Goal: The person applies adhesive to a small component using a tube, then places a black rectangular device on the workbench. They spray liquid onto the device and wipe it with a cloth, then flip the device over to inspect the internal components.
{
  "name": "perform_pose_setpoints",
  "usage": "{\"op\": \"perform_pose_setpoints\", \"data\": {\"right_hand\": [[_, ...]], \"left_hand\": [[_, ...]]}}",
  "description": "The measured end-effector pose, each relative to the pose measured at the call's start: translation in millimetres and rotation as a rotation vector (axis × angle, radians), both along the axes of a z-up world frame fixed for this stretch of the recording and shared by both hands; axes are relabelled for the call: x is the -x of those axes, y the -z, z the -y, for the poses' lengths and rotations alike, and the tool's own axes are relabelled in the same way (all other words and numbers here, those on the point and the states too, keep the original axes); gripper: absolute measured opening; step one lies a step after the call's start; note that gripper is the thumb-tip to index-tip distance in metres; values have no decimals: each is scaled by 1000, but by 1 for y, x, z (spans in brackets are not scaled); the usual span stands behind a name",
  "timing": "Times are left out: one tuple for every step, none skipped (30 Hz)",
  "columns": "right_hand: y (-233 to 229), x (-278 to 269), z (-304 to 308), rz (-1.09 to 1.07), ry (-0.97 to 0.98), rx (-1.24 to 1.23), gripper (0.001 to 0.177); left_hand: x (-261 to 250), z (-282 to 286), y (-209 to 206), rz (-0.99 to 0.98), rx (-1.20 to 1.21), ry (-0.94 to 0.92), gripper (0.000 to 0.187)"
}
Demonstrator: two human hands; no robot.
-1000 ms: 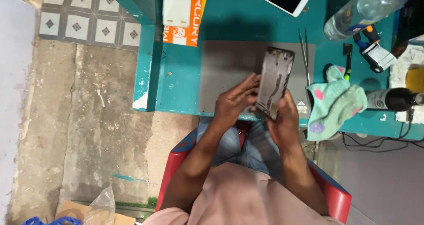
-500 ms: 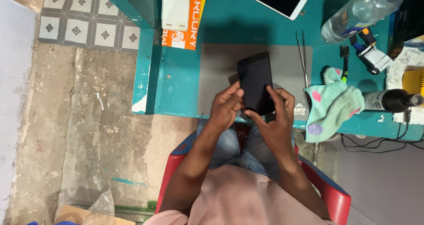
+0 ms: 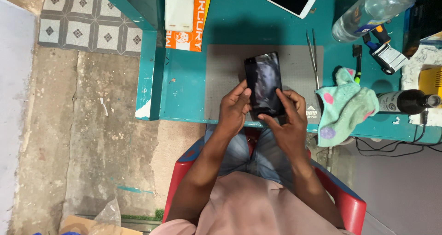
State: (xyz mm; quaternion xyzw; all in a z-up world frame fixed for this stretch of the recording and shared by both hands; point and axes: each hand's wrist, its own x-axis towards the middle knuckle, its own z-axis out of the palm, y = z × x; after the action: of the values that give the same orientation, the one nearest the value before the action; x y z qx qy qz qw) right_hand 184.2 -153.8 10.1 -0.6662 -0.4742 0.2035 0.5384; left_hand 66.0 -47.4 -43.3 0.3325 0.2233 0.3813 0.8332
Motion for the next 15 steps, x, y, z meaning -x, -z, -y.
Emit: {"op": "perform_pose_setpoints", "data": {"right_hand": [[1,-1,1,-31,-23,-10,77],[1,-3,2,-62,-45,-20,78],[2,-5,3,-92,-68,-29,79],[3,-7,3,-142,-86,-34,78],[4,-9,3,-192,-104,-39,76],[5,-11,4,-242,-122,-43,75],[6,-13,5,-232,-117,-28,76],[6,-15,6,-222,-112,-12,76],[6,-16,6,-212,-107,4,77],[6,-15,6,-234,-107,6,76],[7,-15,6,-257,-108,7,75],[7,-14,6,-279,-109,9,74],[7,-14,5,-275,-109,5,74],[7,-14,5,-272,-108,0,74],[7,-14,5,-268,-107,-4,74]], "left_hand": [[0,0,-1,-17,4,-8,48],[-1,0,-1,-34,8,-16,48],[-1,1,-1,-51,12,-24,47],[-2,0,-1,-63,2,-33,47],[-2,0,0,-75,-7,-43,47],[-3,0,1,-87,-17,-52,46],[-3,-1,1,-98,-9,-50,47],[-3,-1,1,-110,0,-48,49],[-3,-2,1,-121,9,-46,50],[-2,-1,2,-119,5,-49,50],[-2,-1,2,-116,0,-52,51],[-1,-1,2,-113,-5,-56,51],[-1,-1,2,-106,-2,-56,51],[-1,-1,3,-99,0,-55,51],[-1,-1,3,-91,3,-54,51]]}}
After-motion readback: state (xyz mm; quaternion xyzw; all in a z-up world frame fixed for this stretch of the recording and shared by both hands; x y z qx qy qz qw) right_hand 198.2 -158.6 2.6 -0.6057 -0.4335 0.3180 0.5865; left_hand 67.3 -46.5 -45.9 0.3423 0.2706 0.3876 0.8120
